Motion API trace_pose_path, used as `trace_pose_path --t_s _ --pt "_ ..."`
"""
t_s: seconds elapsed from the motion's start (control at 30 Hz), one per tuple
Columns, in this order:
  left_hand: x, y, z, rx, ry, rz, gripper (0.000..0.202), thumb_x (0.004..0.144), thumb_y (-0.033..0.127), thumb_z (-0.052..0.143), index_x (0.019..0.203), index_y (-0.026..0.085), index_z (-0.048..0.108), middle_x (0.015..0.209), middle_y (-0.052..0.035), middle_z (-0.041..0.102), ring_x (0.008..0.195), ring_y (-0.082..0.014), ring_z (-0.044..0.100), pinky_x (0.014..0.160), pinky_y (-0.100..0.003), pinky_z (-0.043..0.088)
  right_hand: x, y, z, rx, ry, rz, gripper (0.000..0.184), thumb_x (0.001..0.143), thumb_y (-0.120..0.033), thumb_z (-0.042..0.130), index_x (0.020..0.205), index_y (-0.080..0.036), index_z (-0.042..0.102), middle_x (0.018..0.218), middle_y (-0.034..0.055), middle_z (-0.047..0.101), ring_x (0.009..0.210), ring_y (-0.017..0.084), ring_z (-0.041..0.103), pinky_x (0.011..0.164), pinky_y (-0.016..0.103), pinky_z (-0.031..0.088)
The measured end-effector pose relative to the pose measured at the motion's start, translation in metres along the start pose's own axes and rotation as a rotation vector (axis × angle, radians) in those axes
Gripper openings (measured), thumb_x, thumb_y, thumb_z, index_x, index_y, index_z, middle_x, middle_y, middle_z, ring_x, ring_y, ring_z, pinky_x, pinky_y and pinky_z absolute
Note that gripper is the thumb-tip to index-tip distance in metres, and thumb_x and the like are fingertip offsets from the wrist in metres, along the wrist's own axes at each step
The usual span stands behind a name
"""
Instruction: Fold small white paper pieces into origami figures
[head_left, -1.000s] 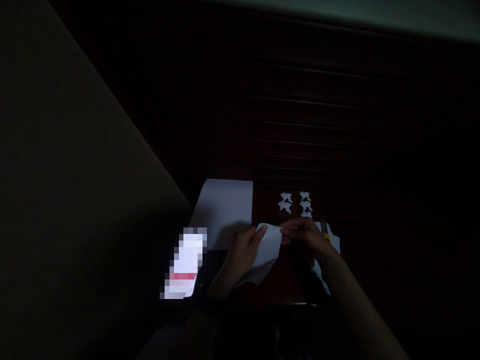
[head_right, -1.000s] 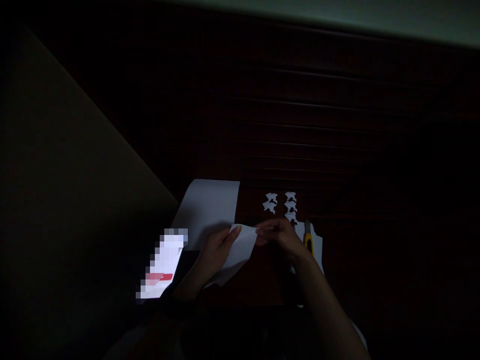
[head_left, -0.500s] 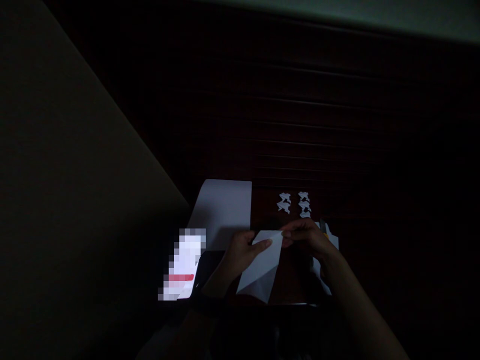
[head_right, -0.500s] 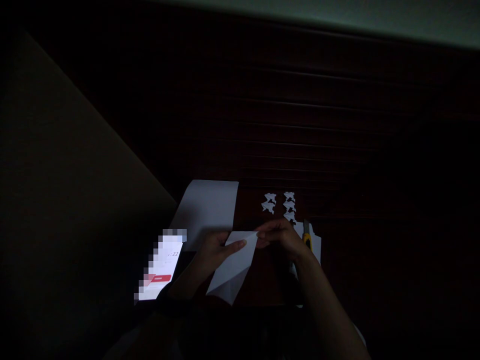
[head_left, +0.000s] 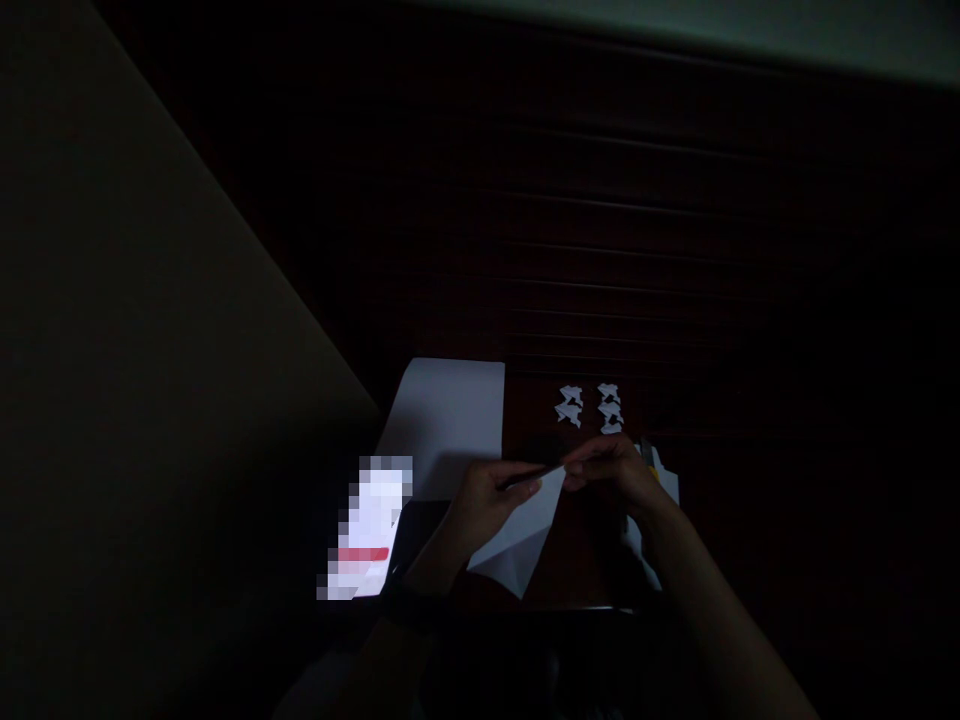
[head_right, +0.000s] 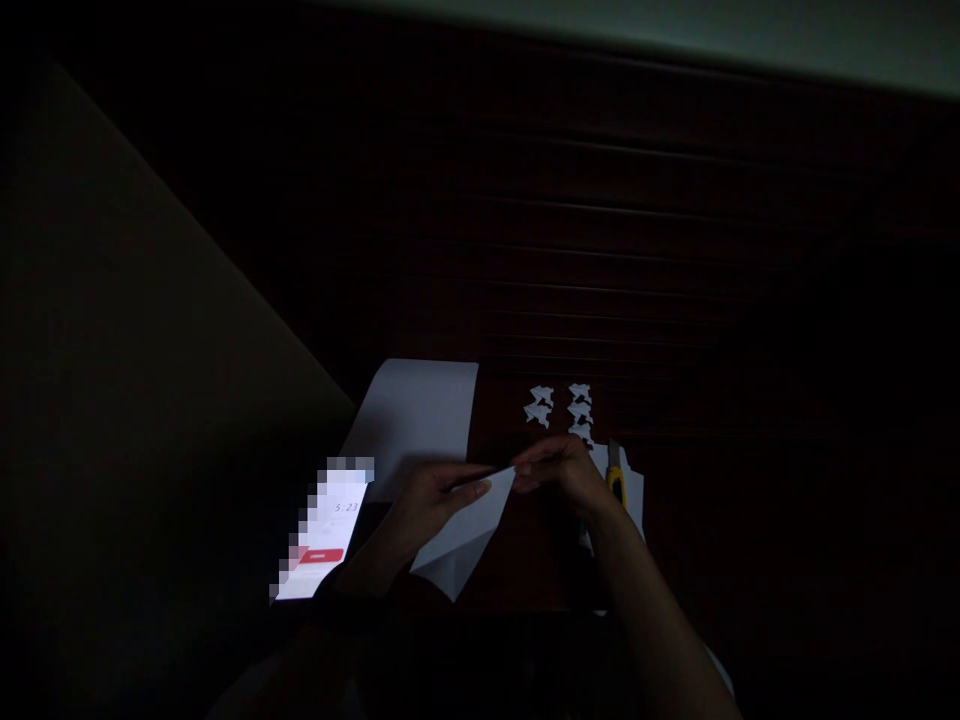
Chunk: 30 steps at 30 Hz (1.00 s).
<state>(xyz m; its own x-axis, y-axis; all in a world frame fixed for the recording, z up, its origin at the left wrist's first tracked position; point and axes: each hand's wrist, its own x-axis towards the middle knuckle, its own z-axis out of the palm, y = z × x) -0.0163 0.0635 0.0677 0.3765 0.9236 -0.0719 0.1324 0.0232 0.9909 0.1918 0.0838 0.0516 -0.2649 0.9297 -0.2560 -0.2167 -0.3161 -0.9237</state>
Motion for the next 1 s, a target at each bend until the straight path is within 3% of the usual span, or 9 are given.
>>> trace_pose_path --t_s 0.3,0.43,0.5,0.63,0.8,1.0 --pt "-0.004 0.0 -0.004 -0.048 -0.047 0.066 0.028 0.076 0.015 0.053 0.099 0.019 0.07 0.104 -0.0066 0.068 0.095 -0.0228 0.062 0.087 -0.037 0.045 0.001 -0.001 0.0 0.041 0.056 -0.004 0.016 0.055 -0.016 0.076 0.07 -0.014 0.072 0.06 0.0062 0.069 0.053 0.018 0.064 0.055 0.03 0.052" --pt "-0.006 0.004 -0.007 -0.287 -0.155 0.032 0.041 0.076 0.017 0.049 0.115 0.018 0.06 0.109 -0.008 0.066 0.1 -0.0236 0.059 0.087 -0.037 0.044 0.001 0.002 0.003 -0.004 0.07 -0.073 0.013 0.055 -0.018 0.076 0.067 -0.015 0.072 0.062 0.0046 0.069 0.055 0.017 0.064 0.056 0.03 0.052" --pt "-0.006 0.005 -0.006 -0.344 -0.12 -0.03 0.038 0.081 0.024 0.046 0.116 0.018 0.058 0.11 -0.0089 0.064 0.102 -0.0232 0.058 0.085 -0.036 0.045 0.0 0.003 0.005 -0.071 0.062 -0.113 0.012 0.058 -0.021 0.076 0.068 -0.016 0.072 0.063 0.004 0.069 0.056 0.017 0.063 0.057 0.03 0.052" --pt "-0.005 0.0 0.001 -0.187 0.028 -0.169 0.035 0.084 0.043 0.047 0.095 0.017 0.066 0.095 -0.0078 0.067 0.087 -0.0192 0.06 0.072 -0.03 0.046 -0.003 0.002 0.011 -0.219 0.007 -0.169 0.012 0.063 -0.026 0.073 0.07 -0.017 0.072 0.064 0.0039 0.069 0.058 0.017 0.063 0.06 0.03 0.052" --pt "-0.002 -0.007 0.005 -0.155 -0.124 -0.198 0.034 0.078 0.044 0.057 0.082 0.012 0.067 0.07 -0.0043 0.064 0.062 -0.0137 0.056 0.055 -0.024 0.04 -0.004 0.0 0.015 -0.316 -0.044 -0.2 0.011 0.066 -0.027 0.071 0.072 -0.017 0.072 0.065 0.0036 0.069 0.059 0.017 0.063 0.059 0.029 0.05" --pt "0.003 -0.012 0.004 -0.068 -0.028 -0.127 0.028 0.073 0.04 0.063 0.071 0.012 0.066 0.063 -0.0013 0.061 0.058 -0.0119 0.052 0.052 -0.022 0.035 -0.005 0.001 0.018 -0.243 -0.03 -0.197 0.021 0.068 -0.027 0.071 0.086 -0.017 0.07 0.071 0.0044 0.069 0.063 0.016 0.063 0.061 0.028 0.049"
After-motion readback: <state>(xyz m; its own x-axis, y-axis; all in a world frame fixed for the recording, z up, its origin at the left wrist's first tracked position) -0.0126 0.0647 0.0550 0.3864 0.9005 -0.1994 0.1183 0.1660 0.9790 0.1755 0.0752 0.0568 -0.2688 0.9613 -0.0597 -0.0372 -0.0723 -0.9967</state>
